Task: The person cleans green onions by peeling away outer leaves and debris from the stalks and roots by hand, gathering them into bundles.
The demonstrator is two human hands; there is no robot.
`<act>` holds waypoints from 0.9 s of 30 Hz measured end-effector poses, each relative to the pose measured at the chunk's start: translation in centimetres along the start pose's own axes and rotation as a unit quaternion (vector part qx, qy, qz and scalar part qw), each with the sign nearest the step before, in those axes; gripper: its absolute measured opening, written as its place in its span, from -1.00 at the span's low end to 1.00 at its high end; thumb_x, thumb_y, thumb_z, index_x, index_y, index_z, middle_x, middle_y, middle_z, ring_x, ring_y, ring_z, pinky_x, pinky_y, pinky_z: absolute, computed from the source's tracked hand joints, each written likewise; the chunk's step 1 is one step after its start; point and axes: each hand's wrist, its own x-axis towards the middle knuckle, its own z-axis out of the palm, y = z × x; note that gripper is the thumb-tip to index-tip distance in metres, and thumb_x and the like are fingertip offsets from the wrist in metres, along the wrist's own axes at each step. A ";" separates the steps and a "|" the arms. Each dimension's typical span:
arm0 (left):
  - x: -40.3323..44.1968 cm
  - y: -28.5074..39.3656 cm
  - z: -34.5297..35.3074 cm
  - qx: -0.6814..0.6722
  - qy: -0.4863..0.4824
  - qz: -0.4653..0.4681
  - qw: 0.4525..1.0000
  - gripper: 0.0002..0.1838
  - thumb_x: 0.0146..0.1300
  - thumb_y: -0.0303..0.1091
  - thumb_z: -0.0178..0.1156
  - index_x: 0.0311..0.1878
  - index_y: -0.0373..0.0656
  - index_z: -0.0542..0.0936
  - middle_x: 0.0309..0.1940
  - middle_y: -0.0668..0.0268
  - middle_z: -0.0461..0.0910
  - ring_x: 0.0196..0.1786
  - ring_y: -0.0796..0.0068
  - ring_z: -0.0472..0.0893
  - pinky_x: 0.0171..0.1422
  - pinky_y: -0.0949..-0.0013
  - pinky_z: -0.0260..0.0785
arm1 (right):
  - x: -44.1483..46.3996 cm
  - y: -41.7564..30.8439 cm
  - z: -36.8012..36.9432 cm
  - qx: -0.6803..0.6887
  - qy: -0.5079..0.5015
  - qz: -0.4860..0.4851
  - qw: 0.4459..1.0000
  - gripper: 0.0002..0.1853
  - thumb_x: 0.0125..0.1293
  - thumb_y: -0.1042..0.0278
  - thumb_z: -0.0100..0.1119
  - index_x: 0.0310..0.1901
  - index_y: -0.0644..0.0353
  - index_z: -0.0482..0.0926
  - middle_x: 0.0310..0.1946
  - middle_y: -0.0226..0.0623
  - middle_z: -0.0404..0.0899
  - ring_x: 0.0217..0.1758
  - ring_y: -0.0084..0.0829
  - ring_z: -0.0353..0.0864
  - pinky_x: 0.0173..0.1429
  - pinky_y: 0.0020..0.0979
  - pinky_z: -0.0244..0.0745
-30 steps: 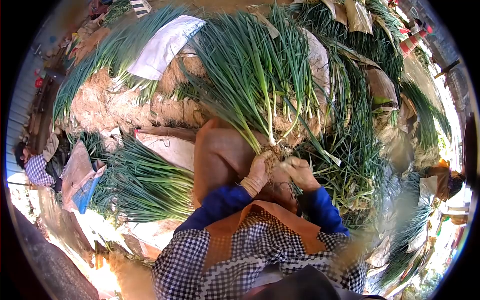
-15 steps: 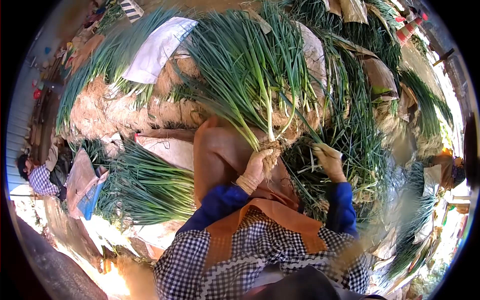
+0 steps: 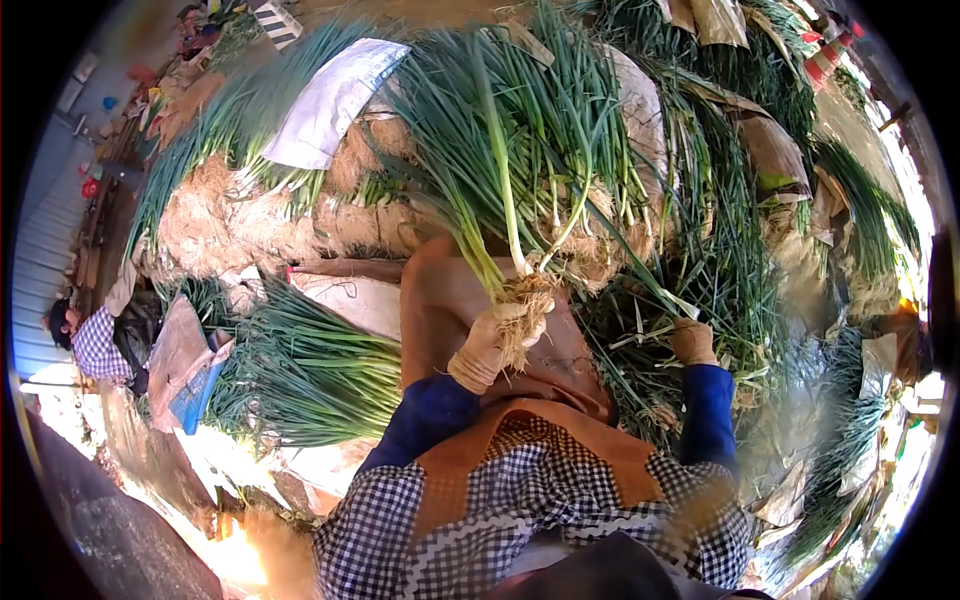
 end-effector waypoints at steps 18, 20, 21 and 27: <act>2.3 -3.2 -4.9 0.109 0.133 -0.017 0.985 -0.63 0.23 -0.39 0.07 0.11 -0.22 0.39 -0.25 0.25 0.55 -0.29 0.47 0.56 -0.32 0.48 0.47 | -9.8 4.8 -7.9 0.473 0.171 0.149 0.851 -0.71 0.28 0.11 0.03 -0.32 0.19 0.53 -0.44 -0.30 0.58 -0.48 -0.47 0.50 -0.36 -0.48 0.42; 2.6 -2.6 -5.5 0.079 0.096 -0.035 0.992 -0.70 0.26 -0.39 0.07 0.05 -0.19 0.43 -0.24 0.22 0.56 -0.31 0.45 0.57 -0.29 0.43 0.49 | -10.6 12.0 -0.7 0.032 0.156 0.246 0.956 -0.76 0.24 0.21 0.02 -0.11 0.02 0.57 -0.23 -0.37 0.62 -0.16 -0.43 0.59 0.00 -0.43 0.42; 3.0 -2.8 -4.6 0.079 0.093 -0.035 0.992 -0.70 0.26 -0.39 0.07 0.05 -0.19 0.43 -0.24 0.22 0.56 -0.31 0.45 0.57 -0.29 0.43 0.49 | -9.4 11.7 1.6 -0.023 0.141 0.209 0.967 -0.72 0.27 0.24 -0.01 -0.03 0.02 0.55 -0.14 -0.38 0.60 -0.15 -0.45 0.59 -0.03 -0.42 0.44; 3.5 -3.5 -3.0 0.196 0.166 -0.033 0.966 -0.82 0.24 -0.45 0.07 -0.11 -0.26 0.47 -0.31 0.24 0.56 -0.37 0.45 0.59 -0.27 0.41 0.50 | 4.1 -15.5 -2.2 0.624 -0.053 0.054 0.778 -0.57 0.40 0.07 -0.19 0.11 0.22 0.40 0.00 -0.32 0.47 -0.05 -0.48 0.45 0.03 -0.40 0.37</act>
